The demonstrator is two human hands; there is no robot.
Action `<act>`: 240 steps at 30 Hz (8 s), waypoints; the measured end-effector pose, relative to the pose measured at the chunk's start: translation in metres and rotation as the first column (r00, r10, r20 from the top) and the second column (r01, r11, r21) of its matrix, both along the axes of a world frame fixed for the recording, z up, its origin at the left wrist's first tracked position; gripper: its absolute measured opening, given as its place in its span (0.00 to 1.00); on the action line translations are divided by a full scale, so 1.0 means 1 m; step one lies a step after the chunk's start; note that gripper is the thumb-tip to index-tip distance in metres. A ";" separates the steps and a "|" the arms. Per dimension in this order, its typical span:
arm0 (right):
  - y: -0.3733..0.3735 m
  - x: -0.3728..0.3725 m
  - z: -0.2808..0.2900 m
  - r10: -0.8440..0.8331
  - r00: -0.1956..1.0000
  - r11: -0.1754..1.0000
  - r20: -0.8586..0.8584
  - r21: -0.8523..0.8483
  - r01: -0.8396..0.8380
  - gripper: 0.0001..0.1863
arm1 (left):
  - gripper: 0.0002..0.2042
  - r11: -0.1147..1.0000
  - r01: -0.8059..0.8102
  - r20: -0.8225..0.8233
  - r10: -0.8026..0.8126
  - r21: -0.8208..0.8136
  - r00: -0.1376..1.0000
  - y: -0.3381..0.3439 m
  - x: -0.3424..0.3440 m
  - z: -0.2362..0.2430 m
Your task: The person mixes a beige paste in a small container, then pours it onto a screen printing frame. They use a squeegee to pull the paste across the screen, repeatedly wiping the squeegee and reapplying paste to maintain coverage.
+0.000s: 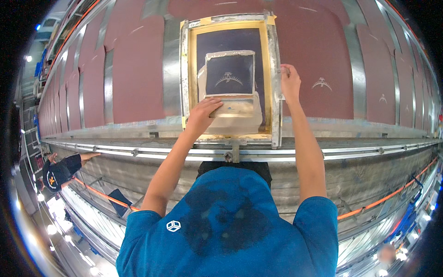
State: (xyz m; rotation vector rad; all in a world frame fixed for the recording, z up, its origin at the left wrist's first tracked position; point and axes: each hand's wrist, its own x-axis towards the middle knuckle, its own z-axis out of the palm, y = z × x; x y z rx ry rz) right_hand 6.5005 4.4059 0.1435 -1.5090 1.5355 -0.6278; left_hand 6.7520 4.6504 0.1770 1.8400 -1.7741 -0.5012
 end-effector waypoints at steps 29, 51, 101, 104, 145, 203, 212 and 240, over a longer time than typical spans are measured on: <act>0.213 0.361 0.007 0.024 0.997 0.977 0.072 -0.215 -0.008 0.12 | 0.33 0.998 -0.049 0.135 0.054 -0.036 0.989 0.230 0.334 0.015; 0.190 0.435 0.091 0.586 0.674 0.532 -0.450 -0.413 -0.739 0.21 | 0.20 0.983 -0.067 -0.034 0.074 0.171 0.997 0.061 0.428 0.041; 0.412 0.721 0.016 0.002 0.983 0.980 0.181 -0.197 0.034 0.12 | 0.32 0.991 -0.077 0.082 0.069 0.107 0.994 0.428 0.673 0.026; 0.412 0.728 0.018 -0.030 0.980 0.977 0.197 -0.199 0.070 0.11 | 0.32 0.996 -0.046 0.111 0.037 0.083 0.993 0.424 0.682 0.030; 0.478 0.770 0.042 0.590 0.740 0.660 -0.323 -0.335 -0.672 0.27 | 0.21 0.994 0.003 0.002 -0.004 0.105 1.000 0.322 0.757 0.007; 0.597 1.105 0.023 0.028 0.995 0.997 -0.096 -0.063 -0.034 0.13 | 0.33 0.996 0.041 0.120 -0.050 0.078 0.991 0.641 1.093 0.022; 0.581 1.162 0.107 0.504 0.679 0.574 -0.534 -0.381 -0.725 0.21 | 0.25 0.996 -0.040 -0.052 0.044 0.085 0.998 0.479 1.169 0.031; 0.575 1.101 0.006 0.053 0.998 0.998 -0.037 -0.042 -0.054 0.17 | 0.29 0.996 0.031 0.004 -0.032 0.078 0.999 0.588 1.110 0.028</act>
